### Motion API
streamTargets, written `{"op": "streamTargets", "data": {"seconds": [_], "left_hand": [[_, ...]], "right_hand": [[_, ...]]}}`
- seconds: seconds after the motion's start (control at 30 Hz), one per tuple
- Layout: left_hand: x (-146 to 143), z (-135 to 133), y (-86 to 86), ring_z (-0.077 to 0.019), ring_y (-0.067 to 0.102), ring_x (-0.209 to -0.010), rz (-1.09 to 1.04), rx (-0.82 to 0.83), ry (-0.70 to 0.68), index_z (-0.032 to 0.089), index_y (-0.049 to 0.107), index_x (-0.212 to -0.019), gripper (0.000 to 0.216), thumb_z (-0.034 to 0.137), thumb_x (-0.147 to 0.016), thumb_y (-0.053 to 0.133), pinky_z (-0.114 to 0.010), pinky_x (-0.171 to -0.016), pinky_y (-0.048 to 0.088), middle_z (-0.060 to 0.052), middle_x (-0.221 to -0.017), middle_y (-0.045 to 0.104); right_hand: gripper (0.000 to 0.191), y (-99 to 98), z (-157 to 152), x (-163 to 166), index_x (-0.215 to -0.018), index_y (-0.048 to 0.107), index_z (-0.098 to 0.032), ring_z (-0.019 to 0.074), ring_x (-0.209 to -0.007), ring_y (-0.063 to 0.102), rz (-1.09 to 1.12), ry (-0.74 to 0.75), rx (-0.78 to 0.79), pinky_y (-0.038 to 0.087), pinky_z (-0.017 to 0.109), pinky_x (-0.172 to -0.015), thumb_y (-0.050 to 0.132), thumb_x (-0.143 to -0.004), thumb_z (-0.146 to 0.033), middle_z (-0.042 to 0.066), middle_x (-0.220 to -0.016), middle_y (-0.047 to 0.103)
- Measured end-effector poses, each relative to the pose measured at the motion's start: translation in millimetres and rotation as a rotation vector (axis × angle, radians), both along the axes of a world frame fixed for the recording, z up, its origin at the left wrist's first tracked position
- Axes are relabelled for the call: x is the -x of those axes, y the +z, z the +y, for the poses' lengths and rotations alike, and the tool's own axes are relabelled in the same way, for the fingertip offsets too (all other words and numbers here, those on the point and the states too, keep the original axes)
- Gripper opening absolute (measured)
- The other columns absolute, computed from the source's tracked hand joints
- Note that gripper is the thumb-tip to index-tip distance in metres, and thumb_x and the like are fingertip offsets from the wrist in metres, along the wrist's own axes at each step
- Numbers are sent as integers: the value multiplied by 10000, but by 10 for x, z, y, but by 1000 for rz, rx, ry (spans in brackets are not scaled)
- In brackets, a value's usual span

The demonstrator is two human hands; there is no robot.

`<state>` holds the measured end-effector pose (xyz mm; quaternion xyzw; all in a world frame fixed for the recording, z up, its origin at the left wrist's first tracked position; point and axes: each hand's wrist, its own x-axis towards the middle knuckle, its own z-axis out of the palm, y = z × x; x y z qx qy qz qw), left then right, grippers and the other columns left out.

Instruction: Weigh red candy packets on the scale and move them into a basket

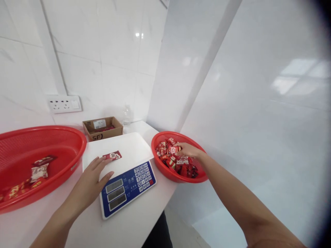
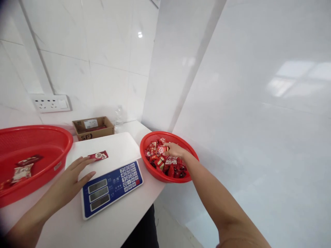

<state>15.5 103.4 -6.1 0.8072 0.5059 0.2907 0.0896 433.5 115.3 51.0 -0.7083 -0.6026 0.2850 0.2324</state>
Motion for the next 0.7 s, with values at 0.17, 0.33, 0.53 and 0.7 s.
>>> {"op": "streamTargets", "data": {"seconds": [0.17, 0.33, 0.53, 0.7], "left_hand": [[7, 15, 21, -284, 320, -1327, 12, 47, 14, 229, 510, -1245, 518, 514, -833, 377, -486, -1035, 342, -87, -1359, 478], [12, 24, 32, -291, 338, -1315, 9, 45, 6, 217, 524, -1229, 529, 522, -822, 379, -483, -1030, 348, -94, -1347, 490], [34, 29, 20, -291, 340, -1313, 13, 31, 8, 233, 517, -1233, 515, 521, -829, 378, -481, -1019, 360, -87, -1348, 486], [43, 43, -6, -302, 343, -1310, 10, 13, 12, 243, 514, -1233, 497, 510, -832, 393, -486, -1000, 381, -81, -1337, 499]], "right_hand": [[376, -53, -6, -188, -1006, 639, -177, 96, -570, 502, 17, -3, 4, 397, 203, -517, 645, -630, -158, -23, -704, 604], [258, -39, -4, -112, -995, 625, -168, 106, -666, 541, 36, -42, -70, 428, 207, -565, 578, -754, -245, 26, -874, 642], [387, -10, -22, -28, -1194, 532, -183, 155, -889, 587, -18, -57, -84, 472, 245, -704, 496, -849, -356, 80, -1107, 621], [397, 36, -128, -96, -1068, 616, -191, 230, -927, 595, -188, -7, 52, 465, 312, -772, 643, -740, -413, 83, -1002, 658]]}}
